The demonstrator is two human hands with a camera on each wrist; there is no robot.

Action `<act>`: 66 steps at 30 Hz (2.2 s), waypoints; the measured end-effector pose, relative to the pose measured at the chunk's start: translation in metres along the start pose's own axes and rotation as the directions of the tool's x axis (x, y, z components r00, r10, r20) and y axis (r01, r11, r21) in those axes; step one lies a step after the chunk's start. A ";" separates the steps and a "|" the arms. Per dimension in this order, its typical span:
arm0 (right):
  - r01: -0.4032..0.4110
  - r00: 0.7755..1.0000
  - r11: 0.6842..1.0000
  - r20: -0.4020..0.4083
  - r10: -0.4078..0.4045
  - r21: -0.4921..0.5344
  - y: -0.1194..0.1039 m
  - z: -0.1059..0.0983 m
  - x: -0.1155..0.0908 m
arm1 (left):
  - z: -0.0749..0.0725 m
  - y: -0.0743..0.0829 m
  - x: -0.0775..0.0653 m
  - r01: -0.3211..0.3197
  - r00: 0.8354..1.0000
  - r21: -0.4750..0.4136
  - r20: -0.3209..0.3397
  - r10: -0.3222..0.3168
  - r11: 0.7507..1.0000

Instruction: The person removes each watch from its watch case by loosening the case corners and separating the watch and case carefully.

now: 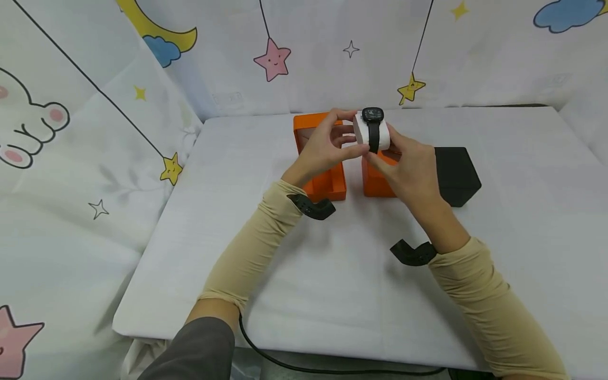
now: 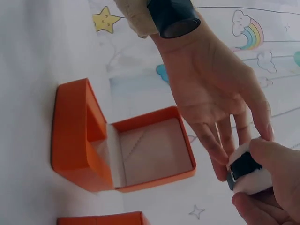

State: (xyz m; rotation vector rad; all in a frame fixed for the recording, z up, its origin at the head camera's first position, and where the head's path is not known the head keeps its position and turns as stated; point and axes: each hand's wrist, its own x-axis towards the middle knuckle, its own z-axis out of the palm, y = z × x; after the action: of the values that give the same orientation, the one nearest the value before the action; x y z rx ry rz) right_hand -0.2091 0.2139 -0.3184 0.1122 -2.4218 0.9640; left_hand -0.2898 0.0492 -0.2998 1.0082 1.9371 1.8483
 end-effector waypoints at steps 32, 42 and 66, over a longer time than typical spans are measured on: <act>-0.239 0.940 0.881 0.325 0.105 0.408 0.030 -0.035 0.015 | -0.010 -0.009 -0.002 -0.010 0.957 -0.225 0.281 0.075 0.974; -0.198 0.948 0.861 0.314 0.047 0.469 0.036 -0.032 0.015 | -0.006 -0.012 -0.002 -0.004 0.927 -0.213 0.365 0.083 0.977; -0.154 0.890 0.629 0.384 -0.247 0.762 0.039 -0.035 0.012 | -0.004 -0.030 0.003 -0.075 0.882 -0.286 0.427 0.197 0.955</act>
State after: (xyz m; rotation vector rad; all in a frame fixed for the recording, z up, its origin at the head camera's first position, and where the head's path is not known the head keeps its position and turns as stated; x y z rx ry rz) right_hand -0.2143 0.2671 -0.3149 0.7995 -2.1444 2.1164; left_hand -0.3031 0.0495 -0.3269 1.3678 1.3413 1.6859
